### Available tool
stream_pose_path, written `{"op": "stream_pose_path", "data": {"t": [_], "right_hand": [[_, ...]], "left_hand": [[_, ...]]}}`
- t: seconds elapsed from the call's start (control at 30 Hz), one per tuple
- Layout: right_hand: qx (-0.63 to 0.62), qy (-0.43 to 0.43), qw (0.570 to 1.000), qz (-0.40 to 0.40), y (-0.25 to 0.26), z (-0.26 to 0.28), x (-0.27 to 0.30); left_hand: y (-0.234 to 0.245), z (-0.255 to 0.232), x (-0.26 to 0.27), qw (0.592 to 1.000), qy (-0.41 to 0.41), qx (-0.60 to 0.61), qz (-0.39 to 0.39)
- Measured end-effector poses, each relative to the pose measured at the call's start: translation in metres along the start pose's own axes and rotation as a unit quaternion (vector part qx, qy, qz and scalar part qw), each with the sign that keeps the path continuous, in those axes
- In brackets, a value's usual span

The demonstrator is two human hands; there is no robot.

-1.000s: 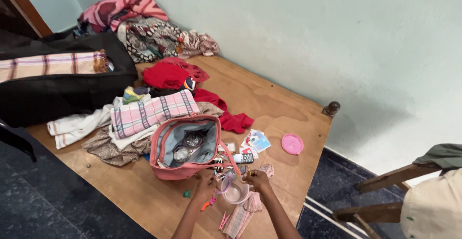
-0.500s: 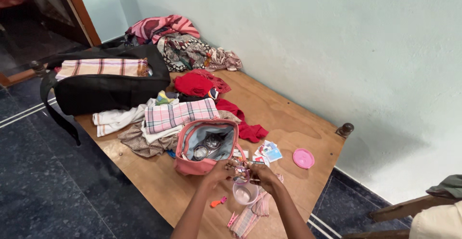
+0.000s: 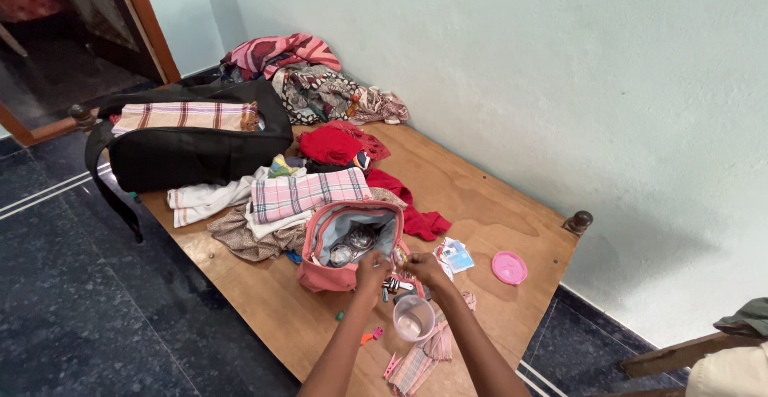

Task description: The person unpacks a pink handbag on a wooden table, removing items such as a remote control, a small plastic container, and several cards. They then place these items back into the bag one by one, rearranging the contents.

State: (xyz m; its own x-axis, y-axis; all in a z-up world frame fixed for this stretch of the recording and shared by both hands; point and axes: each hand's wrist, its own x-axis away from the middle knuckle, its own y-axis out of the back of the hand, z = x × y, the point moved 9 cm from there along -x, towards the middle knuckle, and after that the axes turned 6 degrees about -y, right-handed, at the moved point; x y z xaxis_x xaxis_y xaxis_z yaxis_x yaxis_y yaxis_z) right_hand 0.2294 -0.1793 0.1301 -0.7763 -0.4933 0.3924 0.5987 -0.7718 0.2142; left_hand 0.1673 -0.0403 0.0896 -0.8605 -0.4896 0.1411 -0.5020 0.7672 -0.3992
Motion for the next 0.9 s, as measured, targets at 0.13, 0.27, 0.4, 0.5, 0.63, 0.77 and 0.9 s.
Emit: {"op": "stream_pose_path", "data": {"t": [0.13,0.27,0.4,0.5,0.63,0.77,0.9], "right_hand": [[0.026,0.066,0.997,-0.038,-0.001,0.007,-0.004],[0.084,0.128,0.988,-0.033,-0.022,0.018,0.004],[0.188,0.174,0.963,-0.085,-0.030,0.037,0.022],[0.144,0.226,0.954,-0.132,-0.018,0.050,0.038],[0.133,0.202,0.950,-0.199,0.015,0.065,0.054],[0.107,0.223,0.968,-0.041,-0.003,0.086,0.075],[0.092,0.192,0.977,-0.030,-0.011,0.081,0.084]], "left_hand": [[0.008,0.010,0.006,0.990,0.135,0.048,0.009],[0.007,0.007,0.004,0.983,0.184,0.006,0.025],[0.004,0.006,-0.013,0.989,0.141,0.011,0.038],[0.004,0.001,-0.020,0.991,0.124,0.008,0.054],[-0.003,-0.020,-0.015,0.988,0.107,-0.004,0.111],[-0.032,-0.055,0.019,0.968,0.117,-0.058,0.213],[-0.050,-0.069,0.042,0.943,0.101,-0.132,0.287]]}}
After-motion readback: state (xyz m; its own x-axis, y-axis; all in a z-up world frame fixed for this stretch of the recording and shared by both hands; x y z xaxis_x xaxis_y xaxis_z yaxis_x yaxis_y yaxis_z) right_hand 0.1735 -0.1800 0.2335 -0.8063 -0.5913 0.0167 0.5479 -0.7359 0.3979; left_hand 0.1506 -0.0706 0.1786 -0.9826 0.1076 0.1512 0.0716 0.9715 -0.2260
